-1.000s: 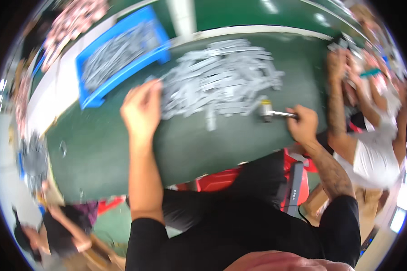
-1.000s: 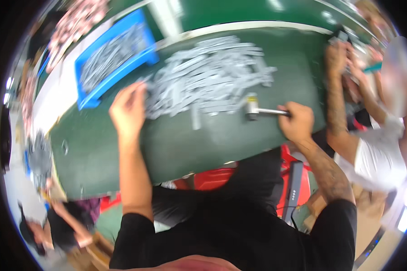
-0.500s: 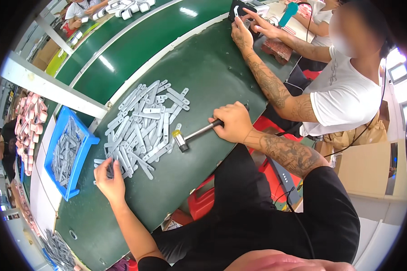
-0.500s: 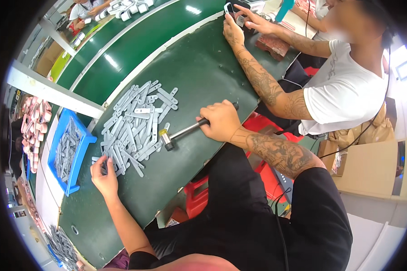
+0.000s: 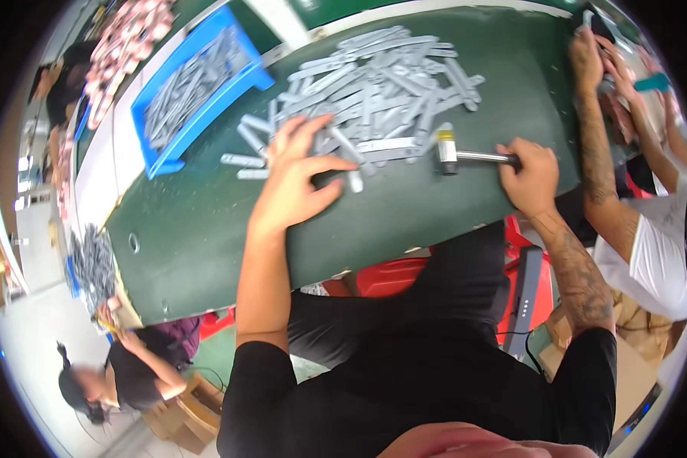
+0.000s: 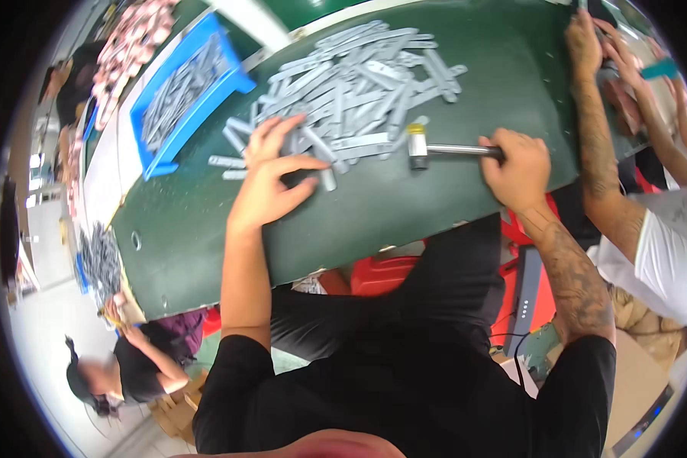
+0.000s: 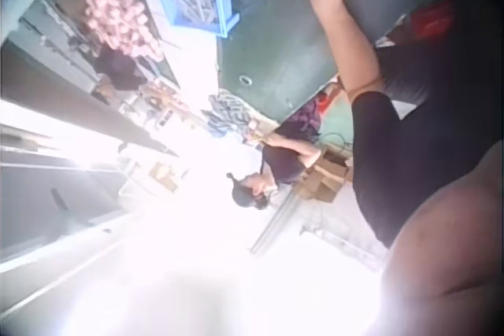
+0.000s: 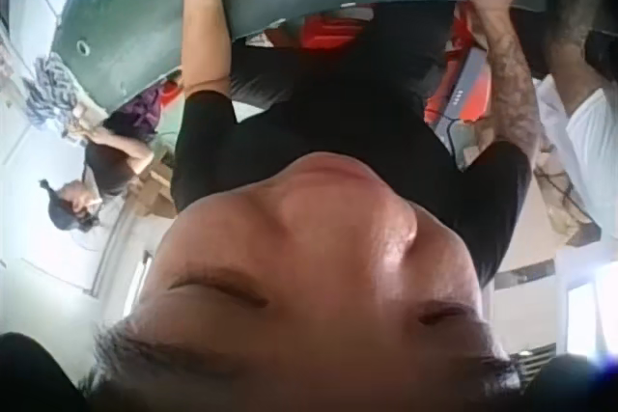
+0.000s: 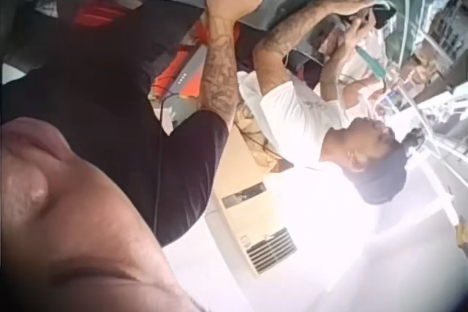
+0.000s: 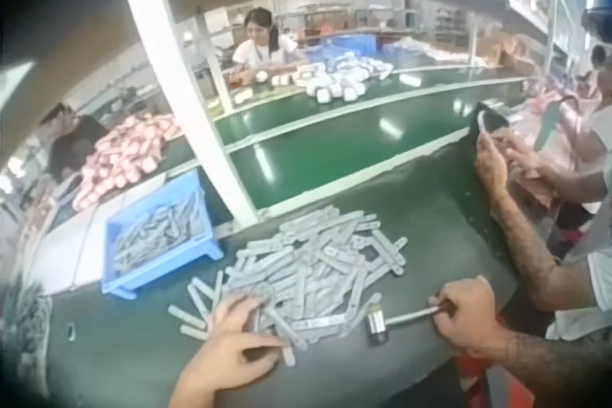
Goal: Assembling handheld fans by tapping metal components into the handle using a small hammer.
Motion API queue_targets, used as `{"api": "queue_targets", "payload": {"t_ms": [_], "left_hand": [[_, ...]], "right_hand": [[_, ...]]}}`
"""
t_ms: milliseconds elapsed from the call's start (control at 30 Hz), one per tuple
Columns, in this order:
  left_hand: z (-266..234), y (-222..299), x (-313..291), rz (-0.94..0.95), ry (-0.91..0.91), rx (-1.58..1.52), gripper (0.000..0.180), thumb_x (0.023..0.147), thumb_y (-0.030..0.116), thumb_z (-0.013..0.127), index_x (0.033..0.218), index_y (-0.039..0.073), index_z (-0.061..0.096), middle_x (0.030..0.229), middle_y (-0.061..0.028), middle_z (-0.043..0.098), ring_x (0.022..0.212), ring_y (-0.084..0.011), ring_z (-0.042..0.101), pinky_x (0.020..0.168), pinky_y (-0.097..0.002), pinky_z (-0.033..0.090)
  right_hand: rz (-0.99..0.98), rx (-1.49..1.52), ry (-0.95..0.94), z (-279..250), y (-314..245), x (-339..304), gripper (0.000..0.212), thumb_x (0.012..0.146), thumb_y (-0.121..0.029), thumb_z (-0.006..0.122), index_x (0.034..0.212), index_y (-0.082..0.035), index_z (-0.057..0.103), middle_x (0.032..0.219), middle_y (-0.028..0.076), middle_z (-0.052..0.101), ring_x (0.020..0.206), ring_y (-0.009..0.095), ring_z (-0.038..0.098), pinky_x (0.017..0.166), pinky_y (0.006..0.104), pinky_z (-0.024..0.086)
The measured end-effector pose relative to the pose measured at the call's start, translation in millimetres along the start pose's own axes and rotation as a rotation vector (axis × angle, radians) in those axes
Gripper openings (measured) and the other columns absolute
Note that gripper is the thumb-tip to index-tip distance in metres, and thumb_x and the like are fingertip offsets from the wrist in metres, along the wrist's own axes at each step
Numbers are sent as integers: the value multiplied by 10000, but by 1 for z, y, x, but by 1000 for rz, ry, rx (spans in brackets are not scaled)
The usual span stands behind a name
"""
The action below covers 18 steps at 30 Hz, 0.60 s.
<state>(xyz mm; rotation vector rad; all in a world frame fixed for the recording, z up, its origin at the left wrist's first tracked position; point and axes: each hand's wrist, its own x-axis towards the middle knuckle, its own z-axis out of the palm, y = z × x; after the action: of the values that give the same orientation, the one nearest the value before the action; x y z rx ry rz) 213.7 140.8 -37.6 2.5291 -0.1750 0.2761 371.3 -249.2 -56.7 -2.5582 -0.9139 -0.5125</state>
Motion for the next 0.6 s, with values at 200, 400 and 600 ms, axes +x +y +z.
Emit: {"api": "queue_targets", "payload": {"t_ms": [200, 400, 600], "left_hand": [[6, -9, -12, -60, 52, 50, 299, 743, 214, 971, 1025, 255, 881, 1529, -6, 642, 1540, -390, 401, 1247, -573, 244], [10, -2, 0, -43, 120, 126, 253, 771, 257, 948, 1003, 249, 847, 1493, -21, 645, 1529, -390, 415, 1204, -578, 307], [15, -17, -10, -19, 158, 134, 204, 741, 209, 955, 908, 188, 839, 1439, -39, 686, 1480, -397, 487, 1168, -569, 348]], "right_hand": [[-2, 24, -64, 21, -5, 0, 287, 951, -204, 784, 782, -90, 582, 715, 83, 604, 714, 337, 624, 681, 449, 396], [0, -13, -47, 2, -4, 2, 272, 936, -203, 791, 773, -87, 606, 702, 103, 600, 701, 354, 630, 664, 467, 411], [-20, 105, -21, 13, -6, 2, 77, 780, -128, 764, 779, -100, 692, 706, 133, 642, 684, 382, 657, 631, 499, 442]]}}
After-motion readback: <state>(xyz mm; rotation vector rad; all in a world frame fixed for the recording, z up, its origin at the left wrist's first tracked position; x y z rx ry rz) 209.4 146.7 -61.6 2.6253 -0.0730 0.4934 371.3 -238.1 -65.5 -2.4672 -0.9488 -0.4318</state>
